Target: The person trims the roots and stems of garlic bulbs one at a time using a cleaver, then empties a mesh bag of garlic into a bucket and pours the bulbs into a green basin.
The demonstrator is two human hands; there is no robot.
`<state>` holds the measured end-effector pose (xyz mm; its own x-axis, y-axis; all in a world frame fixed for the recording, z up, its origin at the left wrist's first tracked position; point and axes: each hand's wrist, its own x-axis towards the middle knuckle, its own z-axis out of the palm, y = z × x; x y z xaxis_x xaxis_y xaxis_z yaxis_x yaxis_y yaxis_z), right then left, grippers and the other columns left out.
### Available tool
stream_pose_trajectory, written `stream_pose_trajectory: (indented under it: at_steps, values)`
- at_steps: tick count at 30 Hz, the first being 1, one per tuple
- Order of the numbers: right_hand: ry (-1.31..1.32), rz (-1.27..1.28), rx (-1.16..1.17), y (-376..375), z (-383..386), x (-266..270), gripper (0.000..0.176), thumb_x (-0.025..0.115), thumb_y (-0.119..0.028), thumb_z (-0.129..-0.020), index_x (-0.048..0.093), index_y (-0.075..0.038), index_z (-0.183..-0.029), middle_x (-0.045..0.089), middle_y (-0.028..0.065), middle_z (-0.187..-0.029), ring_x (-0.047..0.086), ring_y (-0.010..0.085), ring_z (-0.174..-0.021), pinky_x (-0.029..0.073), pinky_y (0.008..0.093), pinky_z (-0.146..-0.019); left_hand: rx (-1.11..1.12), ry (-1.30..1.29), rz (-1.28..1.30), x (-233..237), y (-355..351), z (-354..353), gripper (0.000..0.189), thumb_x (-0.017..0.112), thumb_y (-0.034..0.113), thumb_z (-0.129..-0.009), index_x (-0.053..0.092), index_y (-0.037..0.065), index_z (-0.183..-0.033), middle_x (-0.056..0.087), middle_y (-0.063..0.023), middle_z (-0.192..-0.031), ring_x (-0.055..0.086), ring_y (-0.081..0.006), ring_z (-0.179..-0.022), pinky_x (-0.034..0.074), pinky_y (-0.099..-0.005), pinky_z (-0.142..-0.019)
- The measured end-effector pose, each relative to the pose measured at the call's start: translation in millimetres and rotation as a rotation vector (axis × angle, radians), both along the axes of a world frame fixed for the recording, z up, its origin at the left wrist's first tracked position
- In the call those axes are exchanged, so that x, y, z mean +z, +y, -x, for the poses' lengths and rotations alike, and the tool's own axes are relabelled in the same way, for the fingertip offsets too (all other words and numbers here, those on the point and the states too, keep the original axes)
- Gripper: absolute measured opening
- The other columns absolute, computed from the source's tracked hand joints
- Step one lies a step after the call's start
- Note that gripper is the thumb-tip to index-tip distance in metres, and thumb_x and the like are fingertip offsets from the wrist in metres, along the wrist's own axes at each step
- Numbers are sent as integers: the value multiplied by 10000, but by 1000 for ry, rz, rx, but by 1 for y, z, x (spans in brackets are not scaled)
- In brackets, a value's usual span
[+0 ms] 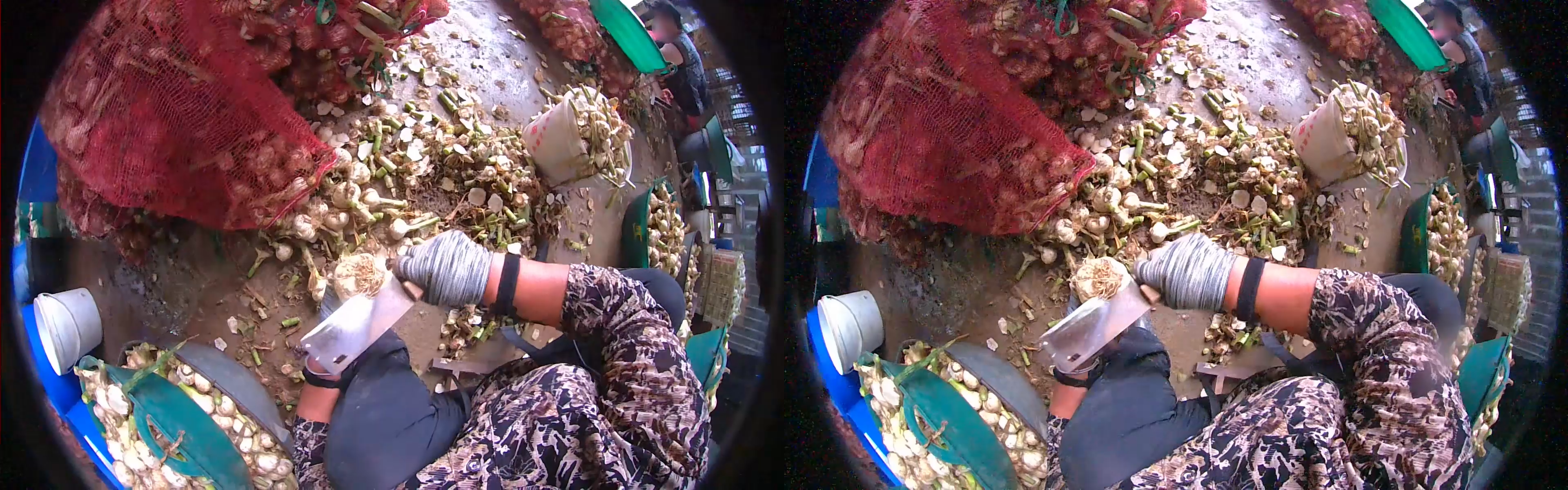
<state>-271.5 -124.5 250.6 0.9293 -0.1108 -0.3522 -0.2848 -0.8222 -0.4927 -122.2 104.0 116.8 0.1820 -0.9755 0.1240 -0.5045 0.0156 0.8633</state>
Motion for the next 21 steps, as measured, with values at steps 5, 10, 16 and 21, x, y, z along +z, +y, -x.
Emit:
stream_pose_trajectory:
  at_steps: [5,10,16,21]
  values:
    - [-73,50,-57,-9,2,-39,141,613,-150,-691,582,-88,-814,601,154,-726,631,370,-726,496,447,-619,10,-67,97,8,-2,2,282,523,198,-968,586,55,-1202,641,-100,-1098,611,-257,-1022,503,-365,-864]
    - [-54,-45,-566,-45,12,-84,192,600,-254,-823,671,-77,-798,681,176,-783,669,352,-762,524,441,-648,312,927,20,61,-18,18,385,555,291,-941,531,104,-1277,613,-102,-1203,632,-254,-1015,540,-407,-861]
    - [-108,62,-475,-36,30,-32,111,621,-198,-828,602,-122,-907,644,146,-754,645,353,-716,509,410,-645,106,916,-180,59,-34,-5,657,661,373,-859,394,94,-1391,538,-97,-1307,554,-245,-1148,475,-417,-948]
    - [-145,-36,-154,11,6,10,144,658,-180,-748,555,-135,-837,561,105,-669,616,345,-658,480,426,-577,42,-230,-68,-1,-11,0,607,580,394,-938,365,100,-1424,430,-79,-1418,441,-238,-1267,374,-358,-1065]
